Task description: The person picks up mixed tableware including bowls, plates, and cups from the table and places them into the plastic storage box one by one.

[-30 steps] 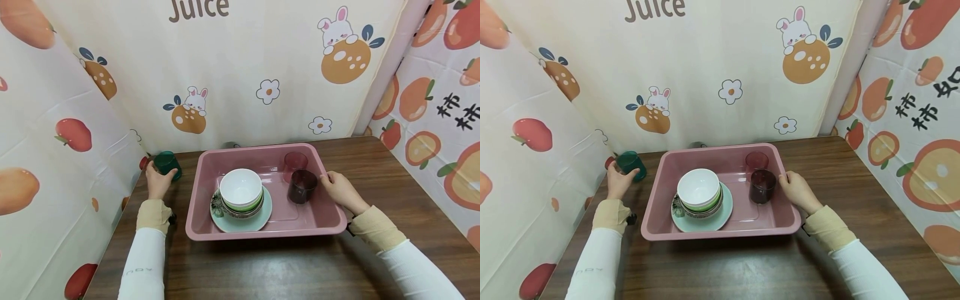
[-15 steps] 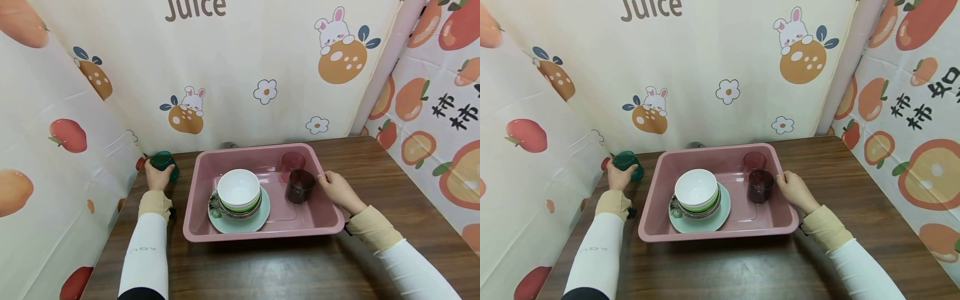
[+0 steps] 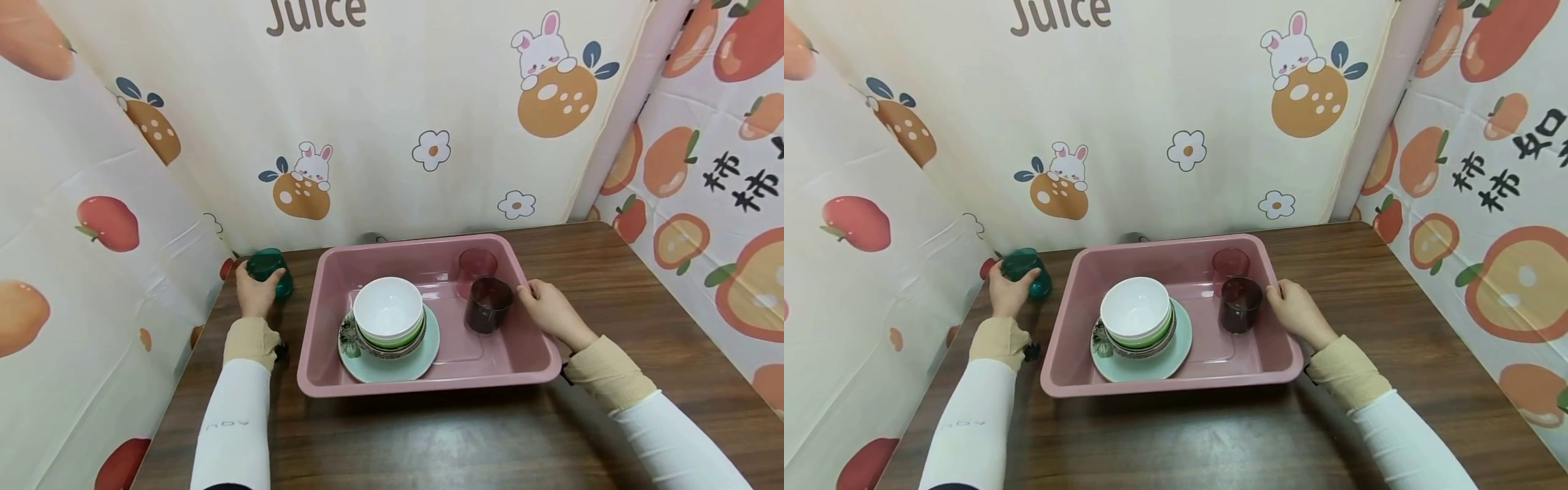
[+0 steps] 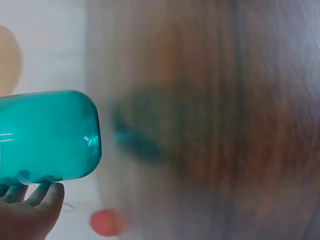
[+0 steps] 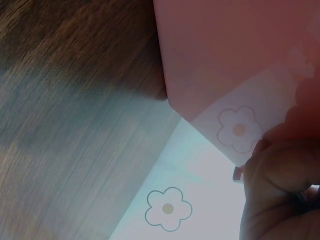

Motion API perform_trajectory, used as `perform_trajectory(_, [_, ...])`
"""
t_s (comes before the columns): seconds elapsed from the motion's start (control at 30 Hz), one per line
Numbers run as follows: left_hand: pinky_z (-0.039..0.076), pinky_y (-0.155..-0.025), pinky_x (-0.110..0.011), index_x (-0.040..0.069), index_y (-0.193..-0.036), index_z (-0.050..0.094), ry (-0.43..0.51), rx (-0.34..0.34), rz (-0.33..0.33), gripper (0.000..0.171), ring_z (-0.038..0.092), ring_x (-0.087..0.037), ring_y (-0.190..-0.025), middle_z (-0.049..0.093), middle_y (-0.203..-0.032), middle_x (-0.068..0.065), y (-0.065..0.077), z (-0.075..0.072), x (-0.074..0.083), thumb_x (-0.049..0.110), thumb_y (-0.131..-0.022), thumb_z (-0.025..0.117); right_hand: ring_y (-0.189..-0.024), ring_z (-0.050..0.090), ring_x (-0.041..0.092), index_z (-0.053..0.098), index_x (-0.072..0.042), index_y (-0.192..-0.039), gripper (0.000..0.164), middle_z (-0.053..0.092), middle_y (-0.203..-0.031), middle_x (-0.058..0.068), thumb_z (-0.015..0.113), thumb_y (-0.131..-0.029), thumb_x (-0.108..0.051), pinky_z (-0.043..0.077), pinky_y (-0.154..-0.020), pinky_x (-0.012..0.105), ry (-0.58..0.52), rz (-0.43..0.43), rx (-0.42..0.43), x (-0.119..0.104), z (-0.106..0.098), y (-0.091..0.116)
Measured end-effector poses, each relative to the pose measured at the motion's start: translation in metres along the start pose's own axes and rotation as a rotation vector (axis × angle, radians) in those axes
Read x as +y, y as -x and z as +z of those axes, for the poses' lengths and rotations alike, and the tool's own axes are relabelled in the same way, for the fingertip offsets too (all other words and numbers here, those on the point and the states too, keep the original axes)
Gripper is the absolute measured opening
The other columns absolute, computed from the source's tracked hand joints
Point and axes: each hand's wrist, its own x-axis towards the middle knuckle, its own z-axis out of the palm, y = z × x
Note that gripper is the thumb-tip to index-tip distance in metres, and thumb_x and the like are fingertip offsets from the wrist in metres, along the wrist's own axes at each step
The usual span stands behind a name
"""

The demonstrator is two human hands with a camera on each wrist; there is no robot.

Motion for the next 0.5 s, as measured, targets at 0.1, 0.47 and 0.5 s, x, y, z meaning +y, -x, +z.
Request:
perform_trajectory(0.1, [0.026,-0.118,-0.047,0.006,-0.15,0.026,0.026,-0.019,0.039,0.085,0.033,-0.031,-0.141,0.034,-0.153,-0.016,0.004,-0.003,0.007,0.036,-0.086,0.073,-0.065,0.051,0.018,0.059,0.007,-0.096,0.034,0.05,-0.069,0.006,0.04,-0.103,-0.02,0.042,-0.061,0.031,0.001,0.001,0.005,0.0,0.0,0.0])
perform_trajectory(0.47, [0.028,-0.115,-0.056,0.014,-0.153,0.025,0.072,-0.069,0.168,0.091,0.031,-0.032,-0.143,0.031,-0.155,-0.012,0.031,-0.015,0.054,0.046,-0.083,0.074,-0.067,0.052,0.018,0.058,0.009,-0.1,0.035,0.05,-0.071,0.006,0.039,-0.103,-0.021,0.043,-0.061,0.031,-0.009,0.007,-0.009,-0.001,0.0,0.0])
perform_trajectory(0.5, [0.029,-0.114,-0.056,0.015,-0.153,0.026,0.076,-0.075,0.187,0.091,0.032,-0.032,-0.143,0.031,-0.155,-0.011,0.034,-0.016,0.06,0.046,-0.083,0.074,-0.067,0.052,0.018,0.058,0.009,-0.1,0.036,0.05,-0.071,0.006,0.039,-0.103,-0.021,0.043,-0.061,0.031,-0.01,0.007,-0.011,-0.001,0.0,0.0])
